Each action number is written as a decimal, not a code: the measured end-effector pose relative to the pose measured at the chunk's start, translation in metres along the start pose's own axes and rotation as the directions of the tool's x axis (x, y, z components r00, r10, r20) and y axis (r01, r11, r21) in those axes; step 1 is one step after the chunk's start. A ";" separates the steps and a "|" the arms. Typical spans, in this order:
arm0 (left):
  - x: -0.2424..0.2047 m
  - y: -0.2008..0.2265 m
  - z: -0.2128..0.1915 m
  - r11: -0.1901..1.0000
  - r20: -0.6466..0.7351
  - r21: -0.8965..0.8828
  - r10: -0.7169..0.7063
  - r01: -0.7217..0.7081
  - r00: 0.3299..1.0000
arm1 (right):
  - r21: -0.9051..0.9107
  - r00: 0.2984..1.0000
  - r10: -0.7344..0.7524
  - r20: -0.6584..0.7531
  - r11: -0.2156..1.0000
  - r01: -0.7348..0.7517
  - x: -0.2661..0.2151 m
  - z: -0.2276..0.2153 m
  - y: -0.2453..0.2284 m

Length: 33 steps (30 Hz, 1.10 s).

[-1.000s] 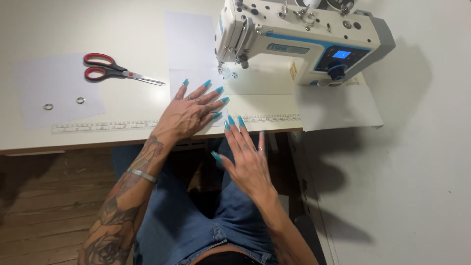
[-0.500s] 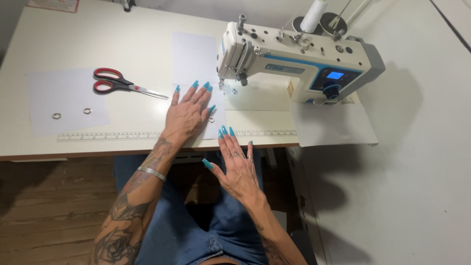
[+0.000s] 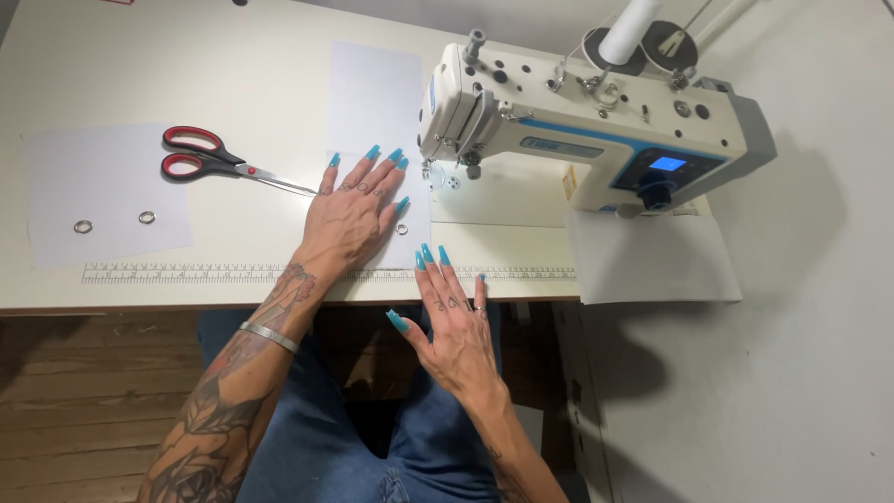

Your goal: Cutting and aligning materials at a sewing station

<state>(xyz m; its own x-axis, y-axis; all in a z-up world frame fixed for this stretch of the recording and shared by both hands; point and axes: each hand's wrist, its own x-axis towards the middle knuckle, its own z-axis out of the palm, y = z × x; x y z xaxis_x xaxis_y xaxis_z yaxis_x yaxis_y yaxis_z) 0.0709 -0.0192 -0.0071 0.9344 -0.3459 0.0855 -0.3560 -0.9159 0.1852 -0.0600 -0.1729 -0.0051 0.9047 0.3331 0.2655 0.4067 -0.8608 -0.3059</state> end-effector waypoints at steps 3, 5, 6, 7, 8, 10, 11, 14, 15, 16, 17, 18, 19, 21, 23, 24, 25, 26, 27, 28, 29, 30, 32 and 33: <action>0.003 -0.001 -0.003 1.000 -0.003 -0.008 0.000 0.000 1.000 | 0.013 1.000 0.003 0.010 1.000 -0.003 0.004 0.001 0.002; 0.008 -0.003 -0.003 1.000 0.018 -0.009 0.018 -0.018 1.000 | 0.045 0.999 0.037 0.036 0.998 -0.039 0.007 0.001 0.002; 0.011 -0.004 -0.001 1.000 0.021 -0.012 0.016 -0.016 1.000 | 0.045 0.998 0.038 0.042 0.998 -0.039 0.007 0.003 0.005; 0.012 -0.006 0.000 1.000 0.015 -0.006 0.020 -0.020 1.000 | 0.022 0.999 0.024 0.023 0.999 -0.025 0.008 0.005 0.006; 0.013 -0.007 0.002 1.000 0.009 -0.001 0.024 -0.024 1.000 | -0.001 1.000 0.010 0.004 1.000 -0.010 0.008 0.008 0.007; 0.009 -0.001 -0.009 1.000 0.009 -0.001 0.014 -0.014 1.000 | -0.008 1.000 0.004 -0.004 1.000 -0.005 0.010 0.011 0.008; 0.008 0.004 -0.014 1.000 0.007 -0.005 0.008 -0.008 1.000 | -0.021 1.000 0.002 -0.014 1.000 -0.003 0.010 0.012 0.008; 0.006 0.012 0.002 0.998 0.049 0.047 0.046 -0.048 0.998 | -0.057 1.000 0.000 -0.028 0.998 -0.001 0.007 0.020 0.014; 0.006 0.013 0.000 0.998 0.061 0.044 0.048 -0.051 0.997 | -0.052 1.000 0.009 -0.020 0.999 -0.010 0.008 0.019 0.014; 0.005 0.014 -0.001 1.000 0.062 0.021 0.022 -0.023 0.998 | -0.074 0.999 -0.005 -0.034 0.997 0.003 0.008 0.019 0.013; 0.007 0.017 -0.003 1.000 0.056 -0.004 -0.002 0.002 0.998 | -0.103 0.998 -0.022 -0.052 0.995 0.017 0.009 0.018 0.014; 0.005 0.014 0.005 1.000 0.062 -0.010 0.002 -0.002 0.998 | -0.105 0.999 -0.015 -0.046 0.994 0.010 0.004 0.017 0.013; 0.007 0.009 0.010 0.998 -0.004 -0.054 0.042 -0.043 0.999 | -0.116 0.995 -0.043 -0.086 0.993 0.033 0.003 0.017 0.013; 0.010 0.004 0.014 0.992 -0.078 -0.093 0.073 -0.080 0.994 | -0.127 0.988 -0.082 -0.127 0.990 0.066 -0.008 0.022 0.015; 0.011 0.003 0.015 0.993 -0.103 -0.077 0.085 -0.093 0.991 | -0.054 0.967 -0.136 -0.217 0.990 0.127 -0.031 0.035 0.019; 0.015 0.000 0.016 0.993 -0.107 -0.077 0.078 -0.087 0.991 | -0.054 0.966 -0.143 -0.215 0.989 0.135 -0.038 0.041 0.019; 0.017 -0.003 0.017 0.994 -0.116 -0.034 0.103 -0.108 0.988 | -0.056 0.955 -0.176 -0.239 0.984 0.167 -0.048 0.047 0.019; 0.019 -0.005 0.019 0.992 -0.125 0.009 0.128 -0.128 0.984 | -0.058 0.942 -0.208 -0.262 0.978 0.200 -0.058 0.052 0.019; 0.020 -0.006 0.020 0.992 -0.126 0.004 0.125 -0.125 0.984 | -0.061 0.943 -0.211 -0.257 0.977 0.202 -0.063 0.051 0.016; 0.021 -0.008 0.021 0.991 -0.128 -0.001 0.132 -0.133 0.983 | -0.023 0.951 -0.206 -0.230 0.978 0.206 -0.068 0.051 0.012; 0.024 -0.011 0.020 0.990 -0.138 0.001 0.137 -0.138 0.981 | 0.013 0.955 -0.208 -0.210 0.976 0.216 -0.070 0.051 0.010; 0.025 -0.009 0.017 0.991 -0.148 0.002 0.132 -0.134 0.980 | 0.008 0.952 -0.218 -0.213 0.974 0.225 -0.073 0.054 0.010; 0.026 -0.008 0.009 0.989 -0.100 -0.047 0.137 -0.142 0.986 | 0.110 0.993 -0.096 -0.071 0.989 0.104 -0.079 0.062 0.011; 0.026 -0.009 0.009 0.990 -0.103 -0.045 0.126 -0.131 0.987 | 0.113 0.992 -0.108 -0.069 0.987 0.115 -0.078 0.063 0.011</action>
<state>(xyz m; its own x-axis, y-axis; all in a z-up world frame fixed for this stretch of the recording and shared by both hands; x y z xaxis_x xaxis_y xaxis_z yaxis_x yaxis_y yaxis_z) 0.0989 -0.0224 -0.0152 0.8758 -0.4355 0.2081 -0.4754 -0.8527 0.2164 -0.1175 -0.1843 -0.0868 0.8448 0.3967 0.3590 0.5197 -0.7679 -0.3745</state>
